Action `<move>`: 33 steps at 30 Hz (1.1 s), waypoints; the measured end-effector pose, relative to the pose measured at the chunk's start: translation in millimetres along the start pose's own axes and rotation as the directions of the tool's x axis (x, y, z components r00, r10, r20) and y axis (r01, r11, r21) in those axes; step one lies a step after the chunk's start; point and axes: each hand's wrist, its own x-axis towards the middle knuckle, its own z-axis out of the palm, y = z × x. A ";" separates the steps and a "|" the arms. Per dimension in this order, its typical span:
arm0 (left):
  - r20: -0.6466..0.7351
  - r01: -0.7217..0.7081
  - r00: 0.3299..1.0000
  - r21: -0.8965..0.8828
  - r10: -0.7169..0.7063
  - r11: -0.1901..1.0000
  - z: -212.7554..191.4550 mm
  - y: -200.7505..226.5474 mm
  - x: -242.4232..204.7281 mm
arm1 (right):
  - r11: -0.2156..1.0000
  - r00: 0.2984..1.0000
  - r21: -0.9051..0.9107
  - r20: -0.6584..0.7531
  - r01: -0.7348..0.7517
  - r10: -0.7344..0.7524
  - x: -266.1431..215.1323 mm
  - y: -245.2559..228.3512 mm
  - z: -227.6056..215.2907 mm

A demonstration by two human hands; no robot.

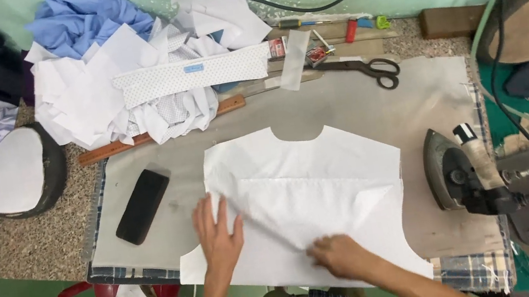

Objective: The person irons a white fabric piece on a metal table using a steam iron. They repeatedly smooth the fabric, flip it over, and press different sections while occasionally using a black rectangular object to hold the fabric in place.

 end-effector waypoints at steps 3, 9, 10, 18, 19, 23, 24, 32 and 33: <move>-0.068 0.046 0.997 0.073 -0.041 0.996 -15.0 -8.9 -30.6 | 0.974 0.988 0.223 0.154 -0.030 -0.005 -81.4 -21.5 -3.4; -0.040 -0.023 0.999 0.161 0.030 0.987 -12.5 0.2 -84.8 | 0.925 0.874 -0.156 -0.413 -0.347 0.258 -168.6 10.2 27.6; 0.013 -0.035 0.999 0.180 0.033 0.983 -12.2 1.7 -94.6 | 0.886 0.878 -0.264 -0.406 -0.380 0.256 -175.8 11.8 30.3; 0.410 -0.039 0.908 0.280 -0.083 0.959 -24.9 -24.0 -188.6 | 0.843 0.899 -0.360 -0.331 -0.400 0.285 -222.1 -23.7 48.5; 0.446 -0.095 0.893 0.307 -0.055 0.947 -31.1 -27.4 -201.1 | 0.833 0.910 -0.389 -0.292 -0.394 0.295 -235.7 -31.1 55.1; 0.430 -0.088 0.902 0.252 -0.030 0.964 -43.9 -29.2 -213.0 | 0.848 0.932 -0.401 -0.246 -0.347 0.265 -260.1 -24.6 55.8; 0.432 -0.090 0.902 0.250 -0.027 0.964 -39.6 -22.8 -196.0 | 0.847 0.931 -0.401 -0.246 -0.350 0.268 -250.5 -9.6 32.5; 0.462 -0.081 0.886 0.095 0.028 0.992 55.1 76.8 -88.0 | 0.354 0.662 -0.576 -0.722 -0.737 0.203 -175.9 105.6 -129.1; 0.459 -0.077 0.888 0.099 0.023 0.992 65.8 100.5 -80.3 | 0.358 0.664 -0.578 -0.721 -0.733 0.197 -180.4 112.9 -126.0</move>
